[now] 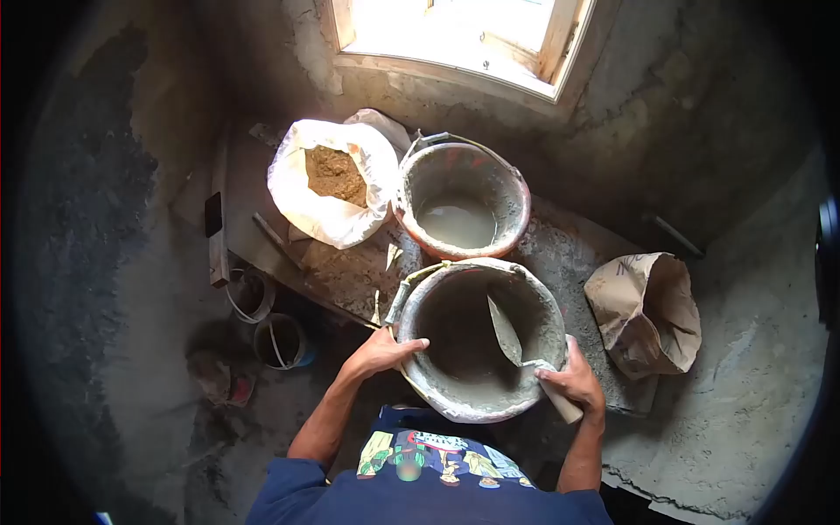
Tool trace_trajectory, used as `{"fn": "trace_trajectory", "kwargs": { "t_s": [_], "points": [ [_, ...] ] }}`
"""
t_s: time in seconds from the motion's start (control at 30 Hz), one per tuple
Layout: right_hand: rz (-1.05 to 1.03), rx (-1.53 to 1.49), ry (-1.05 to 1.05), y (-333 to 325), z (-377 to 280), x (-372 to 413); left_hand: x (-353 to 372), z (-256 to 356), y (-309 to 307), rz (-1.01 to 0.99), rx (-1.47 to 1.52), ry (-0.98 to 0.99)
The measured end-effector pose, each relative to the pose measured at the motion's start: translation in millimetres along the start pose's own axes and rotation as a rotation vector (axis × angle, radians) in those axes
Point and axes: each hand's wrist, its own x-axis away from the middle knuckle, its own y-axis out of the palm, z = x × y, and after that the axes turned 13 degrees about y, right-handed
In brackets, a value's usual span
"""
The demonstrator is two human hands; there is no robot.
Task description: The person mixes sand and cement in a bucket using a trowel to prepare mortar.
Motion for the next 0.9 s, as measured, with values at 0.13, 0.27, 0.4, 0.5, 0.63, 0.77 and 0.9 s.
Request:
{"fn": "trace_trajectory", "kwargs": {
  "t_s": [0.13, 0.27, 0.4, 0.5, 0.63, 0.77, 0.9],
  "points": [
    [-0.046, -0.122, -0.048, 16, 5, -8, 1, -4, -17, -0.080, 0.035, -0.065],
    [-0.036, -0.064, -0.028, 7, 8, -5, -2, -1, -8, -0.122, 0.211, -0.146],
    [-0.049, -0.054, -0.028, 6, 6, -7, 1, -3, -6, -0.102, 0.206, -0.190],
    [-0.020, -0.006, 0.010, 7, 4, -7, 1, -25, 0, -0.054, 0.347, -0.193],
    [-0.015, 0.021, -0.025, -1, 6, -5, 3, -14, 13, 0.070, 0.507, -0.164],
    [-0.039, -0.058, -0.056, -29, 24, -3, 1, 3, 38, 0.089, 0.453, -0.148],
    [0.068, 0.055, -0.050, -67, 37, -6, -12, 28, 75, 0.149, 0.478, -0.130]
  ]
}}
